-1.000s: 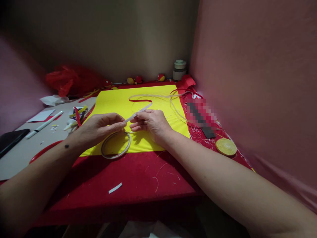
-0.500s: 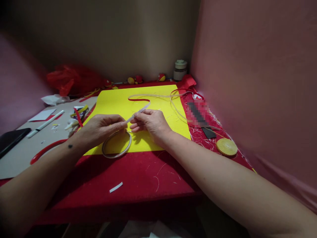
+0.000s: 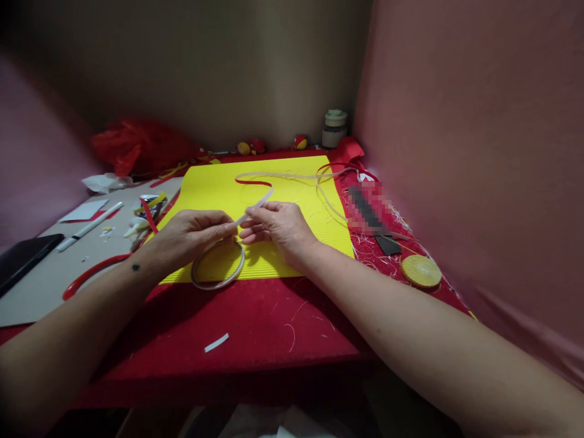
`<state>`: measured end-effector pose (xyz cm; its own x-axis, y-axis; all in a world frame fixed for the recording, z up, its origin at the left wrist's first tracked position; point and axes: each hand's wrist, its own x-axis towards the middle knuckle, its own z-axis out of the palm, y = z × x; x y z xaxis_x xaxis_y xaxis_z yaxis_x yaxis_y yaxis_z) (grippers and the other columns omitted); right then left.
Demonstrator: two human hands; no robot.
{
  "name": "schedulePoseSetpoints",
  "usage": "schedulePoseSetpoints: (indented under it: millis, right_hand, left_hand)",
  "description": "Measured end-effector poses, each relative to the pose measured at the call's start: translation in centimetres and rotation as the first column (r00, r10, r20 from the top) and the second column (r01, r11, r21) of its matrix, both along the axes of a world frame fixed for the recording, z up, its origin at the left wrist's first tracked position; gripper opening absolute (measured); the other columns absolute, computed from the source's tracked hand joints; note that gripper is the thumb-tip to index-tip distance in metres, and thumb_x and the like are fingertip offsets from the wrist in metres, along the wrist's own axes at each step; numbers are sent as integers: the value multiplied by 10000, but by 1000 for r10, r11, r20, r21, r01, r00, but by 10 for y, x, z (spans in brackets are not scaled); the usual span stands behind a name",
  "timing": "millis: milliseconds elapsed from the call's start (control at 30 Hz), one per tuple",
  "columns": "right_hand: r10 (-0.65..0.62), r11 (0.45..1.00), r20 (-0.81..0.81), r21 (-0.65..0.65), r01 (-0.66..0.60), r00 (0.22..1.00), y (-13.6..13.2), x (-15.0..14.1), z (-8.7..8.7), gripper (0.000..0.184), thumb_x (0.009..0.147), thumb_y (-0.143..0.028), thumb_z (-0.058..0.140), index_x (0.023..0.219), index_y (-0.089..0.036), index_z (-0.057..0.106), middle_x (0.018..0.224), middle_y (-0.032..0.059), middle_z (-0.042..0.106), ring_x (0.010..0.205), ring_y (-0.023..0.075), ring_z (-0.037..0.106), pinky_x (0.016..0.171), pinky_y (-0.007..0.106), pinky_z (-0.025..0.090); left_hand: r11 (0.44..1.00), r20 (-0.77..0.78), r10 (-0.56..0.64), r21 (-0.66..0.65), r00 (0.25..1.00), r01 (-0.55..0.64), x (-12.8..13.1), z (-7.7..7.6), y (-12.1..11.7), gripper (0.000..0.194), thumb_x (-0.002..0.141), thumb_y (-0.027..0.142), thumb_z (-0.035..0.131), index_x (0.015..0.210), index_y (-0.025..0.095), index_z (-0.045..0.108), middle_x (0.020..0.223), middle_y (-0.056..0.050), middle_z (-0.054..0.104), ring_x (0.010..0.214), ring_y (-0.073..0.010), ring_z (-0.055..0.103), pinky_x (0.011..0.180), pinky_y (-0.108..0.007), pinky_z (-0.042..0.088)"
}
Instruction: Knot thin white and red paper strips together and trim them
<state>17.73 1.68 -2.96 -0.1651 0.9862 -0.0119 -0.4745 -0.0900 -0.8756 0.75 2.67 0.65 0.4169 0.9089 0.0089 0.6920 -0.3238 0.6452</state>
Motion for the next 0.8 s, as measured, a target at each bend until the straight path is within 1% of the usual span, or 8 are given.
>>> schedulePoseSetpoints:
  millis: [100, 200, 300, 367, 467, 567, 733, 800]
  right_hand:
    - [24, 999, 14, -22, -24, 1000, -1, -1, 2, 116, 783, -115, 614, 667, -117, 612, 615, 43, 669, 497, 109, 612, 516, 233, 524]
    - [-54, 998, 51, -31, 56, 997, -1, 0, 4, 162, 779, -82, 611, 620, -114, 613, 563, 32, 647, 473, 97, 592, 483, 212, 506]
    - [-117, 993, 48, -8, 117, 992, 0, 3, 6, 177, 789, -90, 614, 614, -119, 611, 538, 19, 632, 464, 90, 586, 462, 192, 496]
    - [-103, 995, 29, 4, 103, 994, 1, 5, 5, 165, 802, -114, 611, 637, -116, 618, 558, 28, 641, 473, 94, 593, 466, 195, 501]
    - [-37, 999, 3, 7, 36, 999, 1, 4, 3, 110, 795, -150, 631, 692, -112, 632, 615, 46, 665, 494, 106, 607, 477, 213, 513]
    - [-16, 1000, 37, -11, 16, 999, 0, 2, 2, 111, 771, -125, 650, 663, -107, 636, 624, 58, 670, 493, 108, 608, 471, 216, 508]
    - [-128, 992, 85, 4, 128, 988, 4, 9, 5, 146, 767, -116, 657, 623, -115, 638, 581, 49, 661, 480, 102, 599, 442, 198, 488]
    - [-128, 992, 64, 18, 127, 990, 6, 13, 4, 136, 770, -132, 657, 637, -114, 643, 601, 55, 671, 485, 104, 606, 445, 201, 495]
  left_hand:
    - [1000, 4, -28, 6, 1000, 28, 0, -2, 1, 330, 806, 442, 513, 719, 147, 631, 632, -14, 588, 567, -100, 467, 488, -191, 356]
    - [999, -9, -36, 3, 999, 36, 0, -2, 2, 336, 810, 444, 506, 746, 144, 645, 666, -28, 622, 589, -109, 493, 515, -201, 380]
    - [1000, -44, 4, 3, 999, -4, -2, 0, 3, 339, 810, 444, 509, 747, 143, 650, 686, -37, 643, 592, -114, 509, 548, -220, 399]
    - [1000, -59, 25, 17, 998, -24, -2, 2, 3, 344, 806, 448, 513, 736, 141, 651, 684, -36, 646, 587, -112, 506, 558, -225, 401]
    - [999, -61, 30, 36, 998, -28, -1, 5, 1, 345, 797, 454, 517, 740, 144, 656, 680, -33, 649, 592, -112, 507, 554, -221, 398]
    - [999, -62, 8, 53, 998, -4, 0, 6, 0, 346, 793, 459, 517, 743, 147, 659, 676, -33, 654, 600, -115, 513, 547, -217, 394]
    - [996, -85, 7, 85, 996, 0, -3, 8, 3, 309, 797, 422, 524, 739, 153, 667, 698, -29, 679, 632, -124, 551, 607, -234, 406]
    - [994, -104, 27, 106, 994, -16, -5, 10, 5, 300, 795, 410, 529, 731, 154, 670, 702, -28, 687, 645, -128, 557, 620, -239, 400]
